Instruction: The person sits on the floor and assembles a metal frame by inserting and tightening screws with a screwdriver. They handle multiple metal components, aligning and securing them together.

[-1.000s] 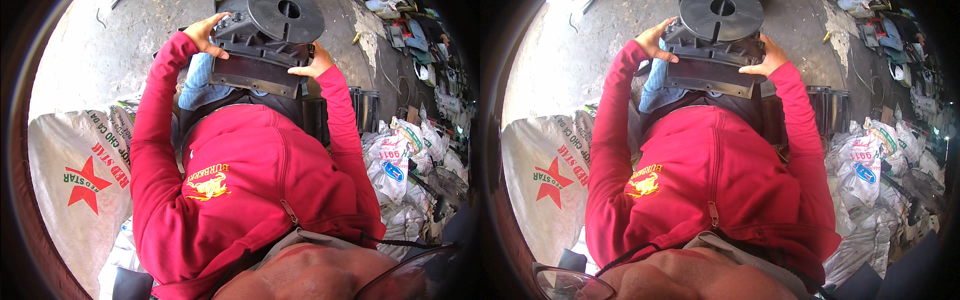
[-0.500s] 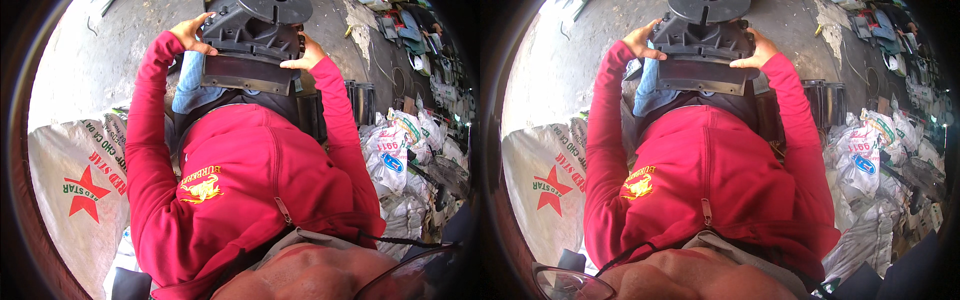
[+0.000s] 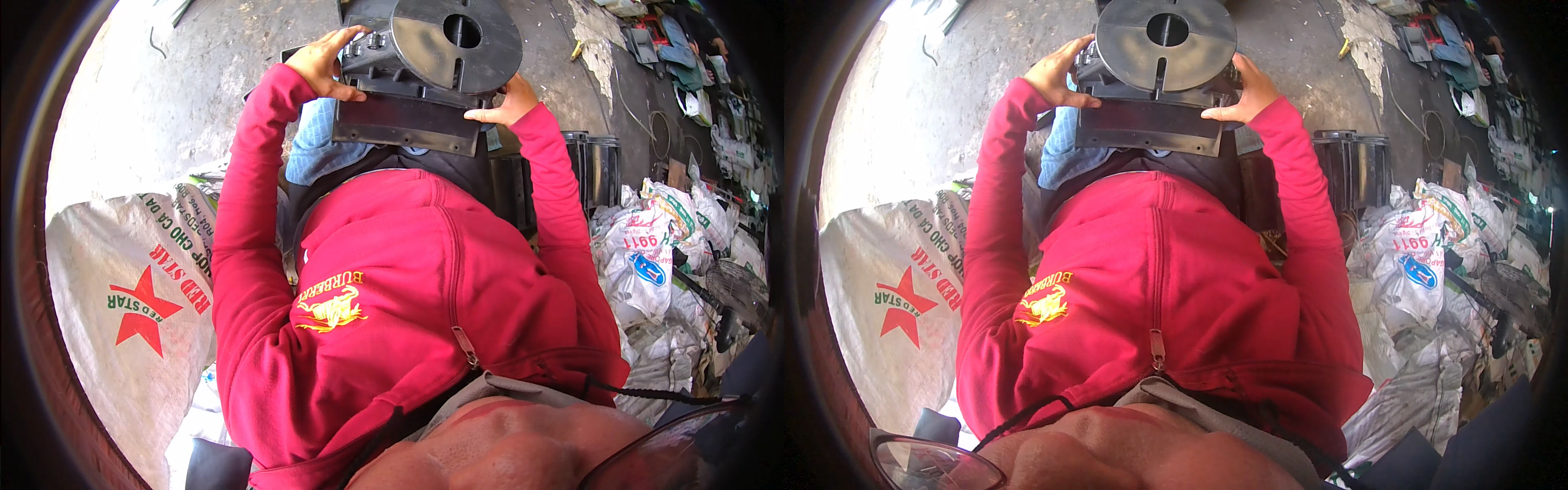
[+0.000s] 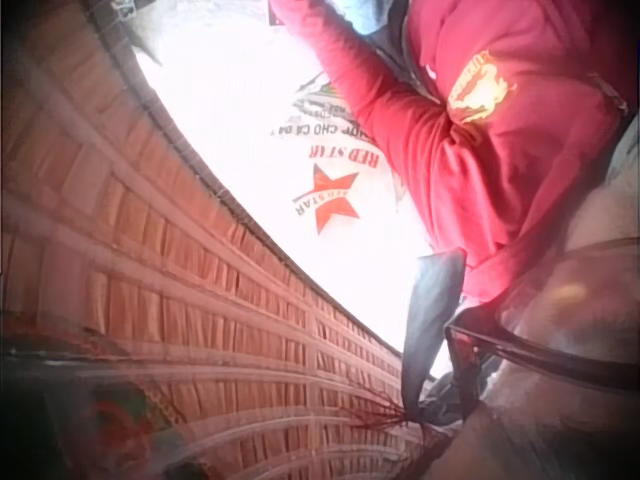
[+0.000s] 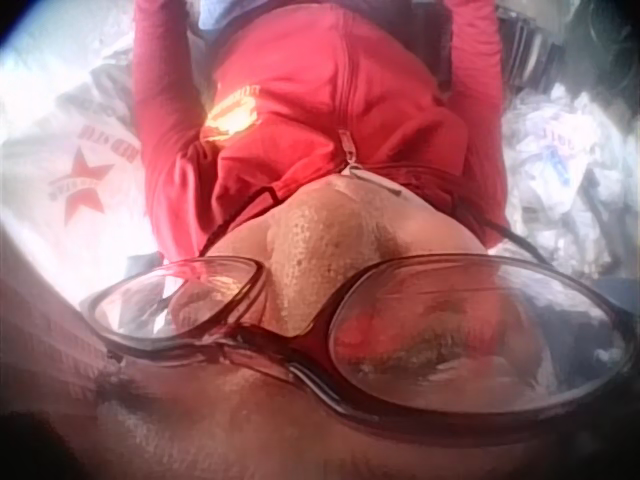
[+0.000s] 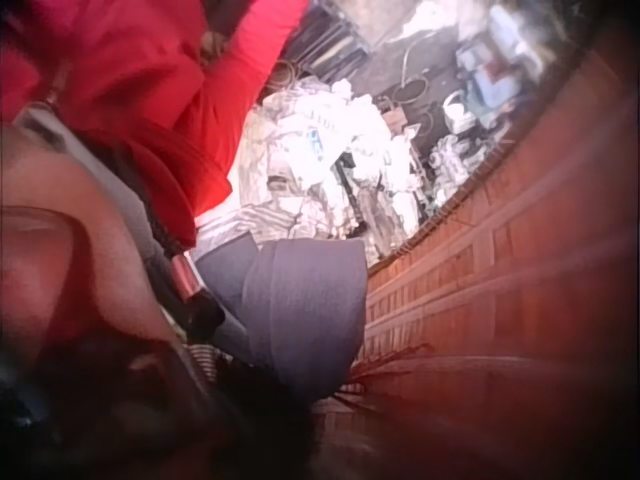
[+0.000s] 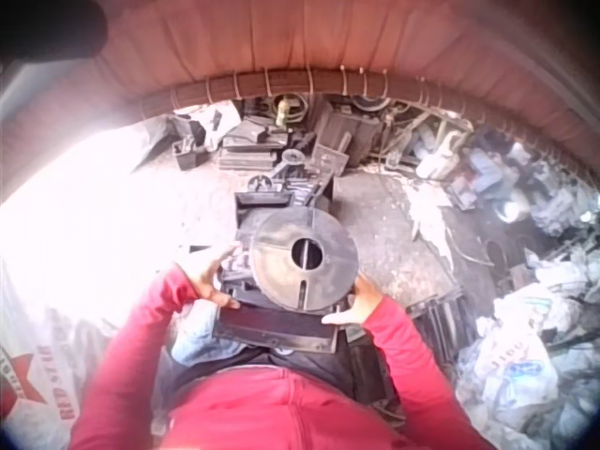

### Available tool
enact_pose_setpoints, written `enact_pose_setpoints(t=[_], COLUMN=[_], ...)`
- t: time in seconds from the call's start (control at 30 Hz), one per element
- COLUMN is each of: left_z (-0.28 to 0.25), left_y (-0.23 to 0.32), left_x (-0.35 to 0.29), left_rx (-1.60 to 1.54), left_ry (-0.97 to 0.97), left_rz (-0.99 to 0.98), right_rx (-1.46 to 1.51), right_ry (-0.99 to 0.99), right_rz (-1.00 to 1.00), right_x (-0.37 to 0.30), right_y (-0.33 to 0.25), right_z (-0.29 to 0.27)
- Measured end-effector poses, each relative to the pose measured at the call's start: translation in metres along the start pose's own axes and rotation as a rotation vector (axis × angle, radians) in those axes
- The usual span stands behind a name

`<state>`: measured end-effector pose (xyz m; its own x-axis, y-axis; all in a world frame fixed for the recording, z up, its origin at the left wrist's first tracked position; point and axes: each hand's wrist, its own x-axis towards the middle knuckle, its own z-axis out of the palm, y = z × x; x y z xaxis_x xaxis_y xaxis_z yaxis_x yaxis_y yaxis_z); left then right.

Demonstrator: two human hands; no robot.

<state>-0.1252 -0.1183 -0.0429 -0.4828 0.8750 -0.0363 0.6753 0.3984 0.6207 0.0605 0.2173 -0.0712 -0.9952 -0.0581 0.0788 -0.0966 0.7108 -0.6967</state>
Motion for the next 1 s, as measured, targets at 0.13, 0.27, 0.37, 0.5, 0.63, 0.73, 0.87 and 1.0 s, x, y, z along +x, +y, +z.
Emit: enact_pose_setpoints(t=[0.13,0.27,0.37,0.5,0.63,0.73,0.87,1.0], left_z=[0.019,0.019,0.017,0.021,0.023,0.019,-0.001,-0.005], left_y=[-0.025,-0.026,-0.022,-0.019,-0.017,-0.013,-0.042,-0.133], left_x=[0.008,0.006,0.003,-0.005,-0.008,-0.009,-0.028,-0.052], left_rx=[-0.065,-0.116,-0.146,-0.094,-0.161,-0.192,-0.563,-0.733], left_ry=[0.146,0.145,0.131,0.165,0.190,0.082,0.249,0.886], left_rz=[0.195,0.189,0.144,0.139,0.124,0.016,0.076,-0.531], right_rx=[0.044,0.075,-0.014,-0.190,-0.156,-0.114,-0.082,-0.092], right_ry=[0.012,-0.056,-0.063,-0.006,-0.035,-0.010,-0.122,-0.143], right_rz=[0.002,0.064,0.010,-0.198,-0.164,-0.191,-0.167,-0.135], right_x=[-0.003,-0.002,0.001,0.006,0.008,0.006,0.006,0.002], right_y=[0.005,0.002,0.000,-0.002,-0.006,0.001,-0.012,-0.015], right_z=[-0.001,-0.003,-0.007,-0.008,-0.010,-0.007,-0.014,-0.022])
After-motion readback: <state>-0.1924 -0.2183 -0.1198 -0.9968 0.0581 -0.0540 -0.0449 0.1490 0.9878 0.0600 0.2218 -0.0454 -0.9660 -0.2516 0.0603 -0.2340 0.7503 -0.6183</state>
